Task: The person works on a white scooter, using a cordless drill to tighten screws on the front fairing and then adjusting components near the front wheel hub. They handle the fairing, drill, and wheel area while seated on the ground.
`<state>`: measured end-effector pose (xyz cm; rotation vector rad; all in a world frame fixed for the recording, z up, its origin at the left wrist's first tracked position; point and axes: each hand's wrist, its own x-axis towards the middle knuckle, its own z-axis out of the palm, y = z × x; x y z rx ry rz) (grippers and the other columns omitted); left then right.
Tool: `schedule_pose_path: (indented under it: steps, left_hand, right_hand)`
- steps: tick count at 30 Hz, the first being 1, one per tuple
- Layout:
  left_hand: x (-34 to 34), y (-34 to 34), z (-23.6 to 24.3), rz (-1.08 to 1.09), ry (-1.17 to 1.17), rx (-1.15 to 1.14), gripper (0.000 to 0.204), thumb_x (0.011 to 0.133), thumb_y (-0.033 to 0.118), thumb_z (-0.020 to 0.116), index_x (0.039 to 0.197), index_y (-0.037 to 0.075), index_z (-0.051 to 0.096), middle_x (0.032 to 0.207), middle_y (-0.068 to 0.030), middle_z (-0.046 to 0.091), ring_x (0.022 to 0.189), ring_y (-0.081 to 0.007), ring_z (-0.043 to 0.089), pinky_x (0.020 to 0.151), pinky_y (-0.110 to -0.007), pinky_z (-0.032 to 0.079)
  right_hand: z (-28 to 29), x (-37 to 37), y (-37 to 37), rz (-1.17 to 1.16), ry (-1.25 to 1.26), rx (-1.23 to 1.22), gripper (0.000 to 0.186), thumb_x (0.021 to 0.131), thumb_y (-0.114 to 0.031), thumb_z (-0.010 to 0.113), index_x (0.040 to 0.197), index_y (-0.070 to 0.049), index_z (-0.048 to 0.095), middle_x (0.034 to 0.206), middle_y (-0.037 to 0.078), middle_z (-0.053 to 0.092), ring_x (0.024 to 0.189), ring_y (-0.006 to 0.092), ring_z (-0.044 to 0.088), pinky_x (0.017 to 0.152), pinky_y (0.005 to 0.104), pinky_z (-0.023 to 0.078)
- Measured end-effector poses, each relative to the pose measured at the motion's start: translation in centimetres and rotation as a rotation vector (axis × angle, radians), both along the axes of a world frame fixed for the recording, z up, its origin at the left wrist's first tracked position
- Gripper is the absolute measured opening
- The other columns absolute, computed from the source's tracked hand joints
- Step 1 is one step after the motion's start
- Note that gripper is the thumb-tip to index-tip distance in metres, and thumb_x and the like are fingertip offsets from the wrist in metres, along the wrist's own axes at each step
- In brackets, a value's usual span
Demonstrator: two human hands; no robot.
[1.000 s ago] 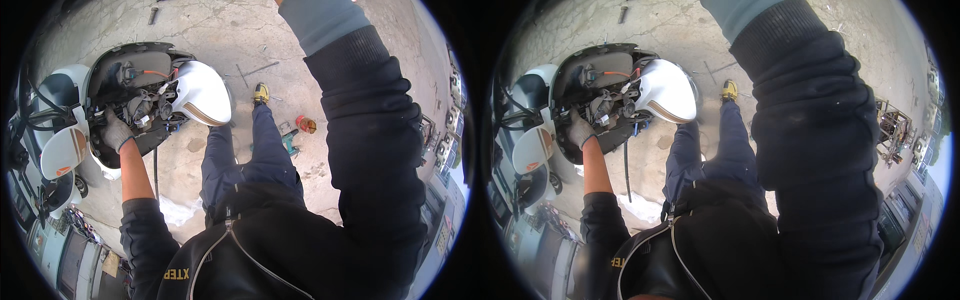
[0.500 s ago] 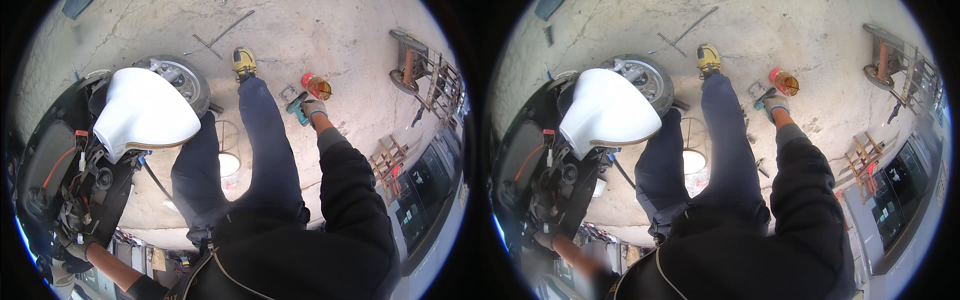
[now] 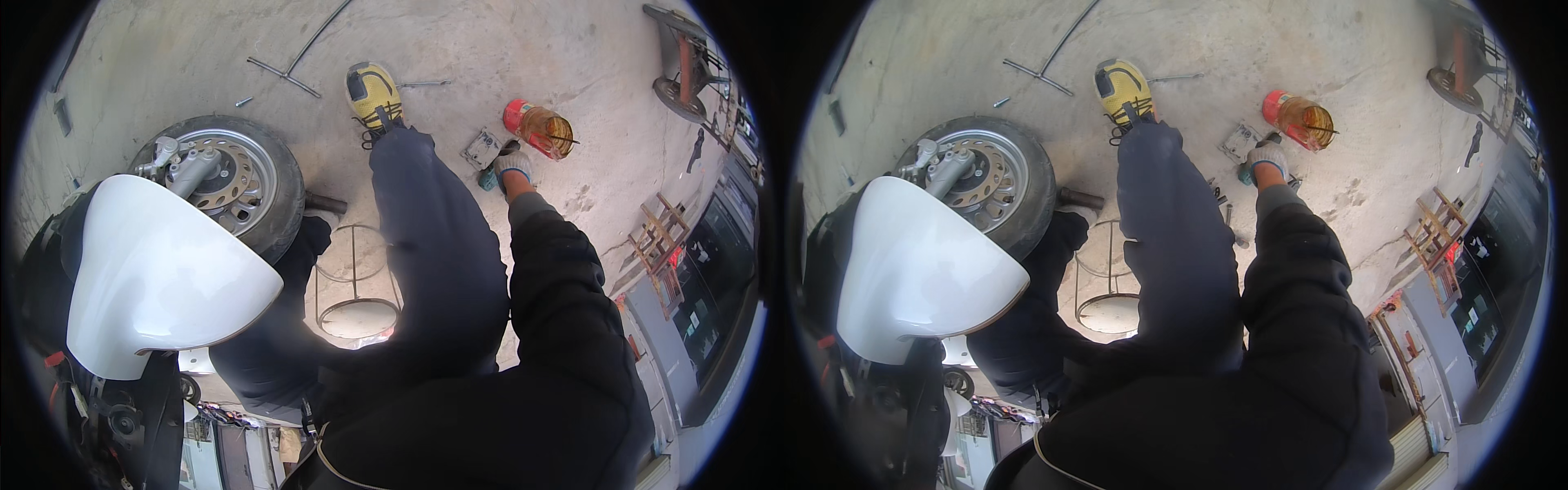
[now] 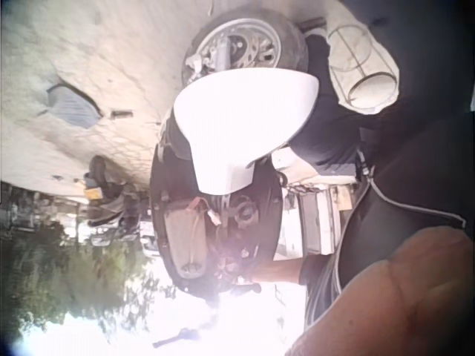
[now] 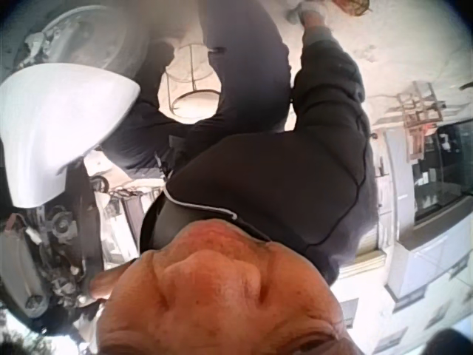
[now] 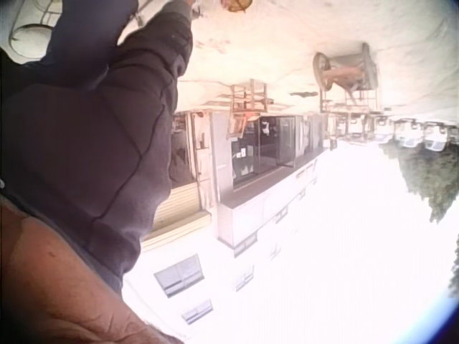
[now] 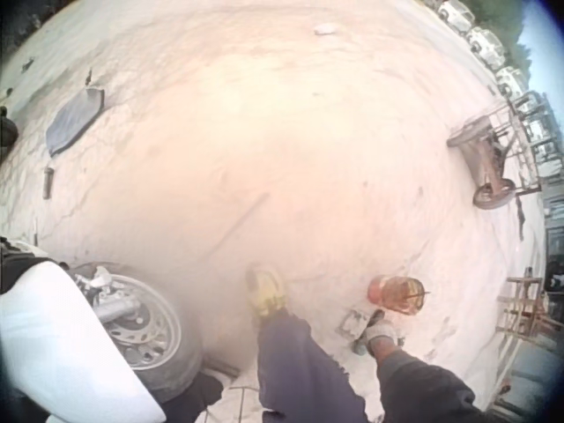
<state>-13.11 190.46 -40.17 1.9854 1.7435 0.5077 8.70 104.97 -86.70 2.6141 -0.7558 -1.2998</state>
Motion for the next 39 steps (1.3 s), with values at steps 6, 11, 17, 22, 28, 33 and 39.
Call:
schedule_pose_path:
  steps: [6, 11, 17, 22, 28, 33, 39]
  left_hand:
    - [-1.2, -0.3, -1.7, -0.095, -0.096, 0.014, 0.063, 0.1, 0.035, 0.065, 0.154, 0.005, 0.055, 0.152, -0.0133, 0.062, 0.135, -0.0281, 0.061, 0.117, -0.042, 0.048]
    - [-1.8, -0.3, -0.4, -0.213, -0.163, 0.036, 0.063, 0.1, 0.037, 0.065, 0.154, 0.005, 0.056, 0.151, -0.0135, 0.062, 0.135, -0.0283, 0.061, 0.116, -0.042, 0.048]
    - [0.0, 1.0, 3.6, -0.341, -0.187, 0.065, 0.064, 0.1, 0.039, 0.064, 0.153, 0.005, 0.057, 0.151, -0.0138, 0.063, 0.134, -0.0284, 0.062, 0.115, -0.042, 0.048]
    - [3.4, 3.2, 7.3, -0.406, -0.202, 0.091, 0.065, 0.1, 0.041, 0.064, 0.153, 0.005, 0.057, 0.15, -0.014, 0.063, 0.133, -0.0286, 0.062, 0.115, -0.043, 0.048]
    - [6.2, 5.9, 10.7, -0.389, -0.178, 0.139, 0.066, 0.1, 0.043, 0.063, 0.152, 0.004, 0.058, 0.149, -0.0143, 0.064, 0.132, -0.0287, 0.062, 0.114, -0.043, 0.048]
    - [7.1, 5.9, 9.4, -0.321, -0.136, 0.126, 0.067, 0.1, 0.045, 0.063, 0.152, 0.004, 0.058, 0.148, -0.0146, 0.064, 0.132, -0.0289, 0.062, 0.114, -0.043, 0.048]
    - [7.6, 5.9, 6.9, -0.222, -0.117, 0.088, 0.068, 0.099, 0.047, 0.063, 0.151, 0.004, 0.059, 0.148, -0.0148, 0.065, 0.131, -0.029, 0.063, 0.113, -0.043, 0.048]
  right_hand:
    - [-2.0, -4.5, -2.9, -0.156, -0.104, -0.003, 0.038, 0.095, -0.029, 0.061, 0.121, -0.009, 0.079, 0.128, 0.023, 0.073, 0.124, 0.0388, 0.069, 0.104, 0.0472, 0.056]
    - [-1.3, -15.2, -5.5, -0.314, -0.245, 0.048, 0.041, 0.097, -0.038, 0.06, 0.124, -0.013, 0.079, 0.128, 0.021, 0.074, 0.124, 0.0397, 0.069, 0.106, 0.0465, 0.054]
    - [-1.1, -35.3, -2.7, -0.531, -0.177, 0.162, 0.041, 0.095, -0.04, 0.063, 0.119, -0.012, 0.08, 0.125, 0.021, 0.075, 0.119, 0.0419, 0.07, 0.101, 0.0493, 0.056]
    - [-1.6, -44.5, 1.1, -0.754, -0.426, 0.28, 0.047, 0.098, -0.041, 0.063, 0.132, -0.011, 0.074, 0.124, 0.022, 0.076, 0.115, 0.0417, 0.072, 0.098, 0.0486, 0.057]
    - [-0.1, -38.0, 1.1, -0.77, -0.182, 0.226, 0.045, 0.098, -0.044, 0.064, 0.129, -0.013, 0.076, 0.136, 0.024, 0.071, 0.127, 0.0391, 0.068, 0.106, 0.0489, 0.054]
    - [0.7, -27.5, 2.3, -0.052, -0.465, 0.18, 0.041, 0.092, -0.033, 0.071, 0.129, -0.018, 0.077, 0.124, 0.015, 0.074, 0.114, 0.0366, 0.07, 0.098, 0.0488, 0.055]
    - [-1.2, -18.6, 3.8, 0.27, -0.1, 0.205, 0.042, 0.09, -0.032, 0.072, 0.129, -0.017, 0.078, 0.152, 0.017, 0.057, 0.14, 0.0392, 0.053, 0.119, 0.049, 0.038]
